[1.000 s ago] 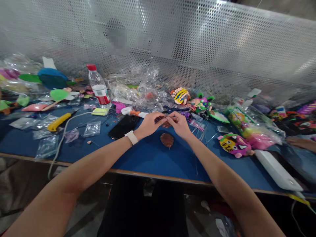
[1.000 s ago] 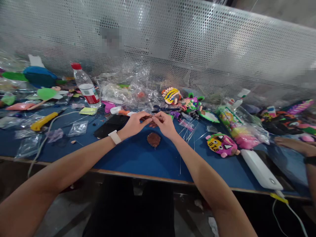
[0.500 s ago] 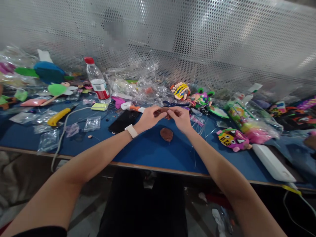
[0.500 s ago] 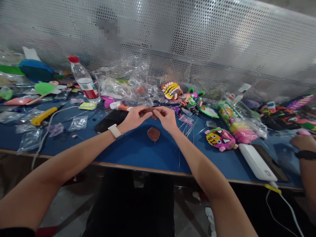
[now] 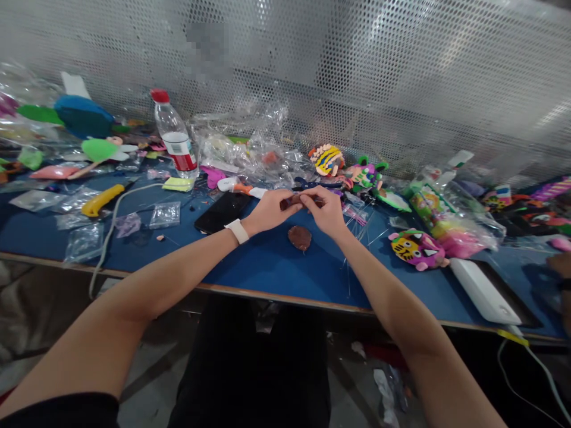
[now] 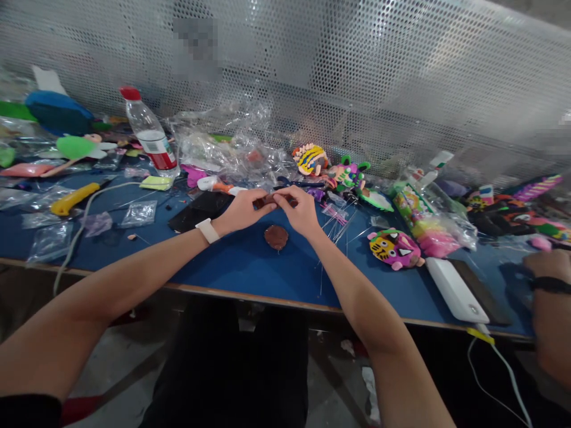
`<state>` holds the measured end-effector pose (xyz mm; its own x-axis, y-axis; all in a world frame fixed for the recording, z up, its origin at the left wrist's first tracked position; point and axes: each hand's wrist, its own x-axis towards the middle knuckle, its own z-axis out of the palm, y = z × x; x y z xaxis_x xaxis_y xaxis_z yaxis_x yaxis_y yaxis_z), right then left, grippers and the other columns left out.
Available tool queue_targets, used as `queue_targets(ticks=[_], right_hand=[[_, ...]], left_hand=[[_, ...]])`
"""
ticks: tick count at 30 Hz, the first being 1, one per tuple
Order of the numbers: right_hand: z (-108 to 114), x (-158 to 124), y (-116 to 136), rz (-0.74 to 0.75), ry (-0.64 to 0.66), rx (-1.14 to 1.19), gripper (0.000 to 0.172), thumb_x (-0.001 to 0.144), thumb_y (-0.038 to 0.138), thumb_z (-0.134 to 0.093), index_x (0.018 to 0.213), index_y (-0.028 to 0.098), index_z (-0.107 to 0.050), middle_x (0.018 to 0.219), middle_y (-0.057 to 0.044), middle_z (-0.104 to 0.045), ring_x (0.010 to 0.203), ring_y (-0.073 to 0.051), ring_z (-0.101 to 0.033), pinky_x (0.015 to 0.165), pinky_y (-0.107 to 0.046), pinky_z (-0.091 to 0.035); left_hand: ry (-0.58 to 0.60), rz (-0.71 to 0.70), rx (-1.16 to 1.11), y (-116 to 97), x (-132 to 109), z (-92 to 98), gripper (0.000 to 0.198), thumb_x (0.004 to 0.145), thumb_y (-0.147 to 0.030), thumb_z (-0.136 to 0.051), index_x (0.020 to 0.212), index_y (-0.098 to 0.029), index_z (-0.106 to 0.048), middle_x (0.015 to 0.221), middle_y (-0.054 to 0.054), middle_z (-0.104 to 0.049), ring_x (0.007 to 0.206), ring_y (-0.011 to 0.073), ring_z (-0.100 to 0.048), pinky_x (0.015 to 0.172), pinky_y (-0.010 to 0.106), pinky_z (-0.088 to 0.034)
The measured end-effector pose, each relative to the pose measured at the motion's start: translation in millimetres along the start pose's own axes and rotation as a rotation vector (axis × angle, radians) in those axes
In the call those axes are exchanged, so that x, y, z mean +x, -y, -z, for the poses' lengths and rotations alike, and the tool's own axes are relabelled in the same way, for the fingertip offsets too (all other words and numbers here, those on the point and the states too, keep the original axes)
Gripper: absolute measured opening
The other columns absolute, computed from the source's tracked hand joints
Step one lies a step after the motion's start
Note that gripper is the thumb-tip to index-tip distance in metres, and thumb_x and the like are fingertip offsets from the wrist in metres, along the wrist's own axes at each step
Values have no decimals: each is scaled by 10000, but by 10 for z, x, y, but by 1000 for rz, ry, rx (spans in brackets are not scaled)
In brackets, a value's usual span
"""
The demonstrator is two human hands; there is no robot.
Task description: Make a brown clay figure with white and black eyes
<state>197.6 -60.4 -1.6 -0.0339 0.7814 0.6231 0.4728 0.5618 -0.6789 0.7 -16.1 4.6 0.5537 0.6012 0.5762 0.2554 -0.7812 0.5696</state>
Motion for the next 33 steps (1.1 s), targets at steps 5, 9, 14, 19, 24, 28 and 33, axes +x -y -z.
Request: queue_targets(ticks=[5, 9, 14, 19, 24, 28, 33], right_hand=[[-75, -15, -23, -144, -31, 163, 400, 900, 636, -727, 958, 241, -756, 863, -37, -772, 732, -196, -722, 616, -330, -599], [-70, -34, -6, -123, -7, 117, 344, 929, 573, -710, 946, 231, -738, 900, -44, -768, 776, -195, -734, 659, -332, -597], [-30, -45, 45, -38, 5, 26, 333, 940, 554, -702, 971, 227, -753, 972, -60, -775, 870, -211, -735, 700, -336, -594], [-48, -25, 77, -9, -33, 20, 357, 952, 601, -690, 943, 266, -812, 964, -58, -784, 907, -225, -728, 705, -347, -588], [-51, -5, 2, -58, -153, 51, 402, 917, 657, -706, 902, 273, -825, 871, -42, -778, 825, -224, -709, 695, -364, -574], [-60, -5, -39, -100, -175, 125, 401, 900, 641, -735, 895, 248, -818, 821, -32, -764, 732, -197, -694, 645, -341, -560], [-86, -15, 9, -113, -85, 246, 399, 882, 633, -760, 915, 236, -775, 803, -19, -750, 634, -160, -659, 600, -320, -559]], left_hand=[[-23, 30, -102, -12, -5, -2, 294, 986, -402, -642, 806, -171, -671, 725, 23, -659, 659, 140, -545, 633, 287, -418], [-42, 70, -138, 44, 1, -4, 182, 978, -319, -646, 898, -166, -705, 852, 54, -736, 752, 159, -627, 711, 303, -489], [21, 2, -77, 48, 15, 4, 135, 979, -254, -632, 874, -173, -654, 872, 55, -714, 792, 167, -632, 736, 310, -478], [9, 4, -16, 7, 3, -18, 295, 972, -318, -646, 731, -183, -546, 714, 8, -588, 674, 142, -521, 645, 296, -386], [16, 33, -74, 13, -25, -83, 368, 981, -458, -640, 748, -179, -585, 690, 7, -616, 659, 142, -530, 626, 287, -400], [64, 44, -116, 35, -24, -103, 263, 1018, -350, -578, 843, -171, -657, 783, 32, -705, 707, 155, -592, 666, 294, -439], [47, -5, -87, -4, -17, -69, 249, 1037, -311, -554, 848, -174, -640, 816, 49, -698, 763, 173, -621, 723, 310, -462]])
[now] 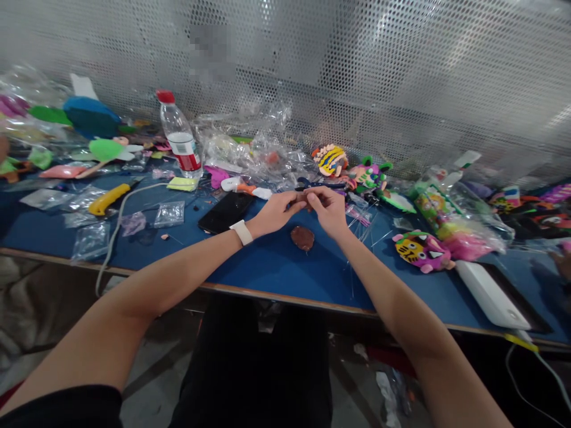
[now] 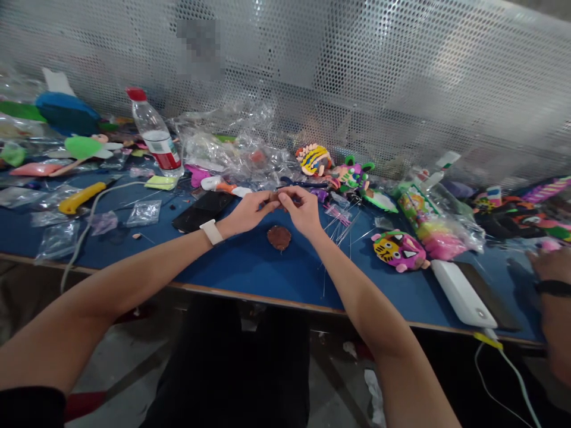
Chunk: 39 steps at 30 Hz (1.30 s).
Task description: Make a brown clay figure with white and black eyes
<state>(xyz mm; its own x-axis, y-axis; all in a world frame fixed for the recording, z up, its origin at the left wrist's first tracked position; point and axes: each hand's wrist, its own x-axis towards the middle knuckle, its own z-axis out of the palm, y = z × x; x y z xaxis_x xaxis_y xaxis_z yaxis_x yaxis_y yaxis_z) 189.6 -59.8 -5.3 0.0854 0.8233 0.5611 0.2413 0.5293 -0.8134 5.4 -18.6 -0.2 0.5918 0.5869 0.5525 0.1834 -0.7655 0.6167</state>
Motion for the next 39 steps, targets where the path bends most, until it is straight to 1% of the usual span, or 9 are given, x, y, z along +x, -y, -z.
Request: queue_targets(ticks=[3, 5, 10, 18, 21, 26, 28, 33, 39], right_hand=[[-30, -13, -10, -25, 30, 20, 402, 850, 628, -796, 877, 231, -738, 789, -10, -722, 650, -153, -643, 615, -314, -558], [-51, -17, -39, -23, -17, 17, 410, 844, 634, -799, 834, 234, -710, 807, -14, -703, 728, -168, -658, 677, -329, -576], [-91, -18, -98, 6, -85, 51, 420, 849, 670, -772, 788, 263, -690, 1044, -52, -706, 1026, -221, -692, 868, -388, -596], [-76, -33, -33, -77, 21, 61, 420, 817, 670, -801, 1031, 309, -783, 1031, -36, -767, 943, -223, -710, 838, -403, -609], [-85, -35, -25, -45, 28, 59, 367, 838, 645, -796, 957, 298, -800, 1027, -50, -761, 967, -230, -712, 860, -408, -608], [-112, -35, -32, -14, -13, 109, 368, 827, 654, -805, 920, 299, -811, 1141, -66, -730, 1059, -245, -708, 866, -410, -619], [-104, -31, -33, -30, 5, 85, 415, 863, 695, -743, 980, 303, -817, 1152, -65, -736, 998, -236, -711, 828, -405, -622], [-51, -13, -25, -60, 44, 79, 522, 972, 740, -548, 1071, 310, -827, 901, -29, -742, 746, -182, -657, 802, -384, -605], [-39, -13, -11, -22, 62, 56, 437, 948, 693, -638, 973, 308, -843, 1076, -49, -769, 847, -203, -695, 741, -376, -611]], left_hand=[[-9, -17, -21, -44, -10, 5, 244, 1032, -302, -547, 846, -175, -640, 804, 46, -687, 739, 164, -606, 715, 306, -463], [-21, -11, -45, -62, -20, -3, 226, 1016, -327, -575, 861, -174, -635, 803, 41, -675, 716, 155, -584, 685, 297, -453], [-25, 6, -77, -37, -25, -36, 296, 990, -387, -623, 784, -184, -559, 738, 4, -594, 679, 134, -517, 642, 282, -412], [44, 6, 19, 14, -11, -20, 381, 1027, -410, -554, 724, -180, -565, 684, 7, -619, 627, 132, -539, 609, 289, -361], [40, 7, 24, -8, -27, -33, 344, 1007, -369, -575, 720, -179, -568, 680, 7, -620, 620, 131, -540, 620, 288, -374], [-57, -80, 68, -35, -19, -39, 233, 1041, -336, -545, 891, -183, -636, 865, 64, -672, 785, 187, -606, 728, 330, -468], [-61, -83, 69, -40, -9, -27, 266, 1069, -326, -495, 880, -186, -619, 869, 69, -668, 811, 198, -614, 761, 346, -486], [-59, -87, 62, -34, -9, 2, 309, 1076, -350, -475, 829, -194, -574, 825, 58, -646, 752, 188, -584, 728, 343, -469], [-29, -91, 42, -38, -13, 14, 475, 1118, -491, -343, 831, -194, -578, 844, 80, -669, 792, 196, -619, 758, 348, -489]])
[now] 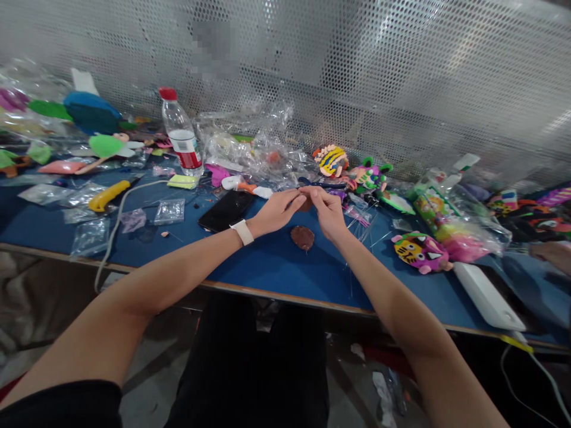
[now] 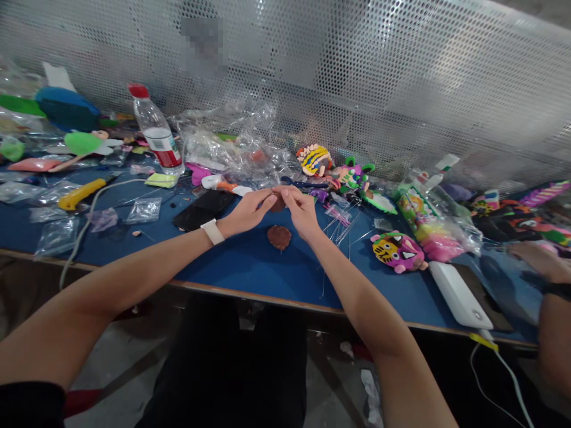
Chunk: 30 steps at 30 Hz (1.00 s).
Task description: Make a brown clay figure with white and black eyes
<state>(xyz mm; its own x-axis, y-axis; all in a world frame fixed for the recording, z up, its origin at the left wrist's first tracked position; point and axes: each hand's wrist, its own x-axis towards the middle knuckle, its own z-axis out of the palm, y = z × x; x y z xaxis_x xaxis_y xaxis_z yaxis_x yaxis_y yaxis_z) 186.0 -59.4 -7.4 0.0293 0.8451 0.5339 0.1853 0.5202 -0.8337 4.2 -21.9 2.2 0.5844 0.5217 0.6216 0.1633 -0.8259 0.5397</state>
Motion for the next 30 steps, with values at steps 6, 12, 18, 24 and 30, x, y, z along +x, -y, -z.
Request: queue_targets(ticks=[6, 12, 18, 24, 30], right_hand=[[-3, 5, 22, 38, -66, 12, 406, 847, 686, -772, 819, 282, -811, 980, -54, -759, 929, -231, -719, 812, -404, -623], [9, 14, 30, -32, -41, 57, 429, 837, 698, -773, 836, 270, -805, 868, -35, -754, 691, -198, -688, 660, -385, -606], [57, 35, 18, 10, -36, 3, 381, 863, 642, -783, 984, 285, -844, 936, -27, -814, 890, -222, -741, 832, -384, -607], [66, 34, 20, 31, 21, -26, 341, 900, 607, -761, 940, 271, -804, 850, -17, -789, 753, -203, -733, 726, -368, -610], [53, 41, 7, 64, -154, -44, 369, 919, 625, -728, 941, 257, -734, 793, 3, -735, 692, -172, -693, 664, -330, -596]], left_hand=[[64, -38, -19, -19, 8, -1, 439, 1119, -455, -343, 929, -183, -630, 955, 91, -708, 874, 199, -648, 838, 350, -499], [52, 79, -45, -28, 10, 5, 427, 1101, -434, -393, 789, -191, -555, 737, 23, -621, 684, 147, -556, 684, 300, -419], [18, 101, -99, -52, 25, 33, 460, 1100, -450, -384, 729, -196, -482, 703, 14, -592, 649, 132, -517, 656, 291, -391], [5, 110, -121, -66, 19, 26, 454, 1096, -452, -397, 736, -195, -500, 689, 11, -586, 646, 137, -539, 645, 292, -388], [15, 161, -108, -4, 19, 9, 349, 1068, -364, -484, 763, -198, -514, 676, 3, -604, 636, 136, -559, 633, 289, -387]])
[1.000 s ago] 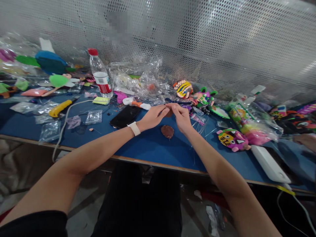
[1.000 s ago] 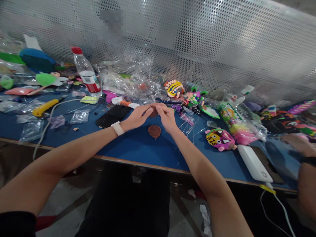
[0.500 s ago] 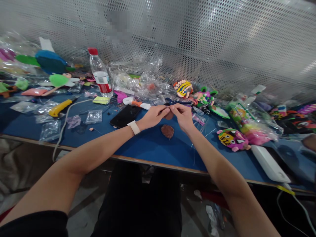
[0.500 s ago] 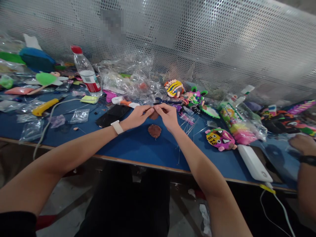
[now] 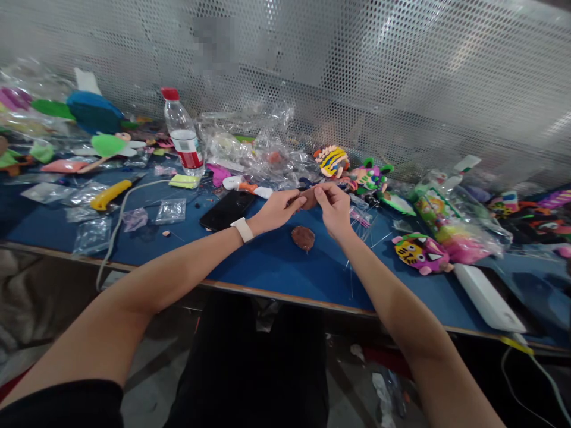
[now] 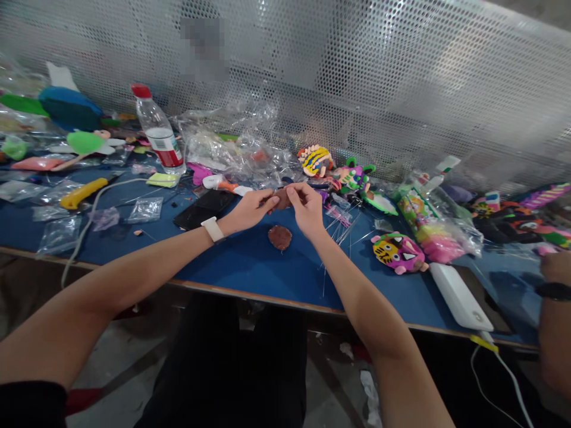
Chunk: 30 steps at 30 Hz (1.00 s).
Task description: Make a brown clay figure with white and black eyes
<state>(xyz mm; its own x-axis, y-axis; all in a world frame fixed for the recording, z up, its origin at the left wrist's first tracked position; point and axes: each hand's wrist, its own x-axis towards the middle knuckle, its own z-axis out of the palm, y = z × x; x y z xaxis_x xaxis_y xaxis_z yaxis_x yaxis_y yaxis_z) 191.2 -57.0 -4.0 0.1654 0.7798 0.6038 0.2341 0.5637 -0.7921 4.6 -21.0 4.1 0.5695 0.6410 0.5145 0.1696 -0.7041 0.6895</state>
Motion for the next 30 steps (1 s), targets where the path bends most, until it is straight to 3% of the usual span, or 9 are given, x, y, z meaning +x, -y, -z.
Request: queue_targets(ticks=[8, 13, 22, 27, 30], right_hand=[[-16, -10, 81, -16, 54, -18, 385, 870, 630, -776, 963, 257, -750, 845, -21, -778, 722, -192, -731, 683, -365, -640], [-34, -8, 42, -30, 3, 18, 384, 837, 623, -810, 929, 256, -743, 798, -3, -750, 694, -169, -707, 663, -336, -624], [-27, -15, 4, -62, 103, 95, 334, 835, 545, -842, 973, 262, -733, 886, -6, -788, 741, -171, -732, 725, -352, -637], [-24, -5, -26, -48, -8, 62, 335, 824, 548, -850, 941, 255, -735, 895, -22, -803, 828, -196, -762, 799, -376, -646], [13, 29, -52, -52, -84, 39, 384, 835, 600, -817, 964, 257, -703, 916, -28, -804, 840, -205, -767, 809, -391, -655]], left_hand=[[-77, -9, 17, -29, 1, 25, 369, 1066, -366, -485, 738, -197, -498, 669, 1, -597, 635, 131, -541, 631, 284, -386], [-46, 36, -91, 4, -2, 2, 325, 1020, -436, -588, 815, -185, -564, 719, 20, -674, 654, 137, -605, 624, 270, -440], [-51, 30, -31, 24, -4, 23, 347, 1008, -424, -592, 765, -177, -604, 727, 44, -688, 671, 156, -613, 641, 301, -432], [-24, 21, 68, 50, 4, 17, 391, 1003, -512, -586, 851, -161, -666, 763, 54, -681, 684, 164, -588, 648, 312, -433], [117, 3, 195, 103, -12, 9, 365, 1022, -480, -549, 1000, -150, -706, 897, 82, -722, 810, 200, -645, 791, 356, -498]])
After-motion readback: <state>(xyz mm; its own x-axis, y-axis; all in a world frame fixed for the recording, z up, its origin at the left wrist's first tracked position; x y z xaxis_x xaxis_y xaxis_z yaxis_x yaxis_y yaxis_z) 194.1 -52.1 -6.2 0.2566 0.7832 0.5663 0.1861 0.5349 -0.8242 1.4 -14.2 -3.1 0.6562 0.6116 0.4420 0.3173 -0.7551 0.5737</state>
